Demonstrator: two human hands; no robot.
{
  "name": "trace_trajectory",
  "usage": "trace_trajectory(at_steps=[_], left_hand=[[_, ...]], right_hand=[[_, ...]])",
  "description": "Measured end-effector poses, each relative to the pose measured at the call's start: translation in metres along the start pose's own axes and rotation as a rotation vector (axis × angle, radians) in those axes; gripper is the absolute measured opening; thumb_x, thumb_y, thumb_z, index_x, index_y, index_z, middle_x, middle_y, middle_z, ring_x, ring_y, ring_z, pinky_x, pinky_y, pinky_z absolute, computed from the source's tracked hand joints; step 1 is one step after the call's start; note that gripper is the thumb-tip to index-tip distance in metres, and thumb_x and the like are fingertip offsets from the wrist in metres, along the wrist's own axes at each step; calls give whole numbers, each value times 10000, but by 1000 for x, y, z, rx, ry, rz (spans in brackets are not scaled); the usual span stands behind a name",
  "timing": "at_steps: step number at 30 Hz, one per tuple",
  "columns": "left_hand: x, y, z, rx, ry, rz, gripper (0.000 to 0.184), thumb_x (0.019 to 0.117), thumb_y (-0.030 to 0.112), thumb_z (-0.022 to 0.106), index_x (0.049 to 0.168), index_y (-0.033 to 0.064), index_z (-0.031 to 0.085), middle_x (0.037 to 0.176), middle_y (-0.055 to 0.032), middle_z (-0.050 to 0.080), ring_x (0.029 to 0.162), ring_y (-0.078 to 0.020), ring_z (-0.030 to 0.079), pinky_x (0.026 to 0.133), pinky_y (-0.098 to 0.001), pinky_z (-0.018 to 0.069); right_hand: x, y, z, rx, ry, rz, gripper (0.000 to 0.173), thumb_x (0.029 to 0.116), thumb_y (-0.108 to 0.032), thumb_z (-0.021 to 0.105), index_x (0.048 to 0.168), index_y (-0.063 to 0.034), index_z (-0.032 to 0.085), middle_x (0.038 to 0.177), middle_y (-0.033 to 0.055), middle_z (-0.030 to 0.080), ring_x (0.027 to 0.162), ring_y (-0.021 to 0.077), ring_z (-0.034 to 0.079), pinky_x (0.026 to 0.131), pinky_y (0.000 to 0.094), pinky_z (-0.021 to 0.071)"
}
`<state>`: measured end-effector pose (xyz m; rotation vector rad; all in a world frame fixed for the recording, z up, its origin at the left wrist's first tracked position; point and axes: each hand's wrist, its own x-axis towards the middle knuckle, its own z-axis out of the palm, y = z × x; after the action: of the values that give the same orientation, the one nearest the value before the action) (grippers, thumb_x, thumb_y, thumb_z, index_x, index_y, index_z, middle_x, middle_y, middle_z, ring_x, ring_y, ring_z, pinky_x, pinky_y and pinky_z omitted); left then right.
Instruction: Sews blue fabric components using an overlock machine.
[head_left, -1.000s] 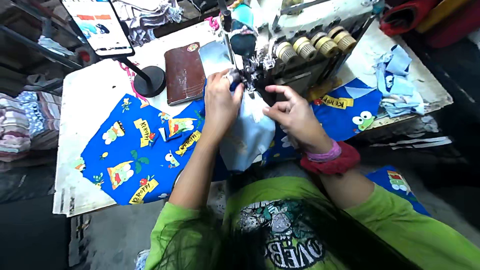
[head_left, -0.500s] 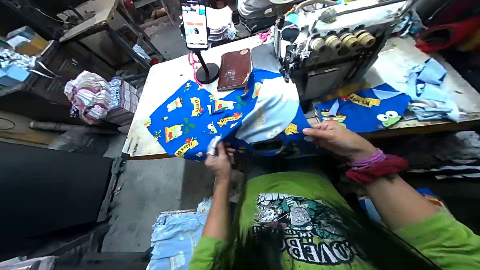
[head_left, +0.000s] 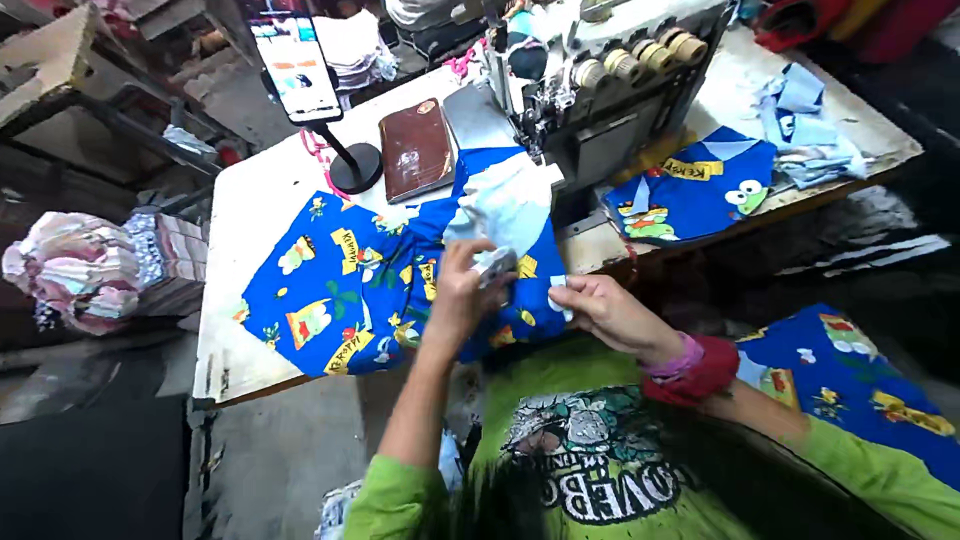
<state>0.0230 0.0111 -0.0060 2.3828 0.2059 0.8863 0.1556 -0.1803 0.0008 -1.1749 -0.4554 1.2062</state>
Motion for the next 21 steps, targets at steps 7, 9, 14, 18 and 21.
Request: trace_trajectory(at_steps=[7, 9, 14, 18, 21], left_hand=[[65, 47, -34, -304, -104, -474, 213, 1087, 210, 497, 1017, 80, 651, 768, 76, 610, 634, 43, 554, 598, -142, 484], [77, 68, -30, -185, -111, -379, 182, 1073, 165, 523, 1012, 58, 658, 764, 67, 600, 622, 64, 535, 576, -102, 450], [80, 96, -7, 3, -116, -220, 186, 1031, 117, 567, 981, -6, 696, 841, -15, 660, 735, 45, 589, 699, -99, 484], [84, 98, 5, 89, -124, -217, 193, 1014, 127, 582, 977, 3, 725, 900, -40, 705, 791, 30, 634, 746, -109, 510], [91, 89, 12, 180, -141, -243, 203, 1017, 149, 577, 985, 26, 735, 884, -32, 703, 753, 2, 633, 708, -133, 511]], right_hand=[[10, 12, -34, -102, -7, -123, 167, 1010, -75, 558, 947, -77, 714, 866, -75, 715, 839, 1, 664, 838, 222, 554], [8, 11, -42, -104, -8, -127, 175, 1004, -75, 560, 921, -110, 711, 834, -105, 706, 802, -25, 653, 795, 195, 545], [2, -8, -59, -130, -44, -161, 183, 991, -64, 572, 902, -128, 718, 810, -139, 696, 768, -62, 638, 752, 154, 535], [17, -22, -67, -162, -91, -173, 156, 991, -59, 577, 923, -89, 714, 818, -128, 695, 774, -67, 636, 752, 148, 534], [38, -30, -69, -187, -89, -164, 143, 987, -88, 600, 893, -89, 708, 782, -125, 672, 740, -70, 617, 719, 142, 517]])
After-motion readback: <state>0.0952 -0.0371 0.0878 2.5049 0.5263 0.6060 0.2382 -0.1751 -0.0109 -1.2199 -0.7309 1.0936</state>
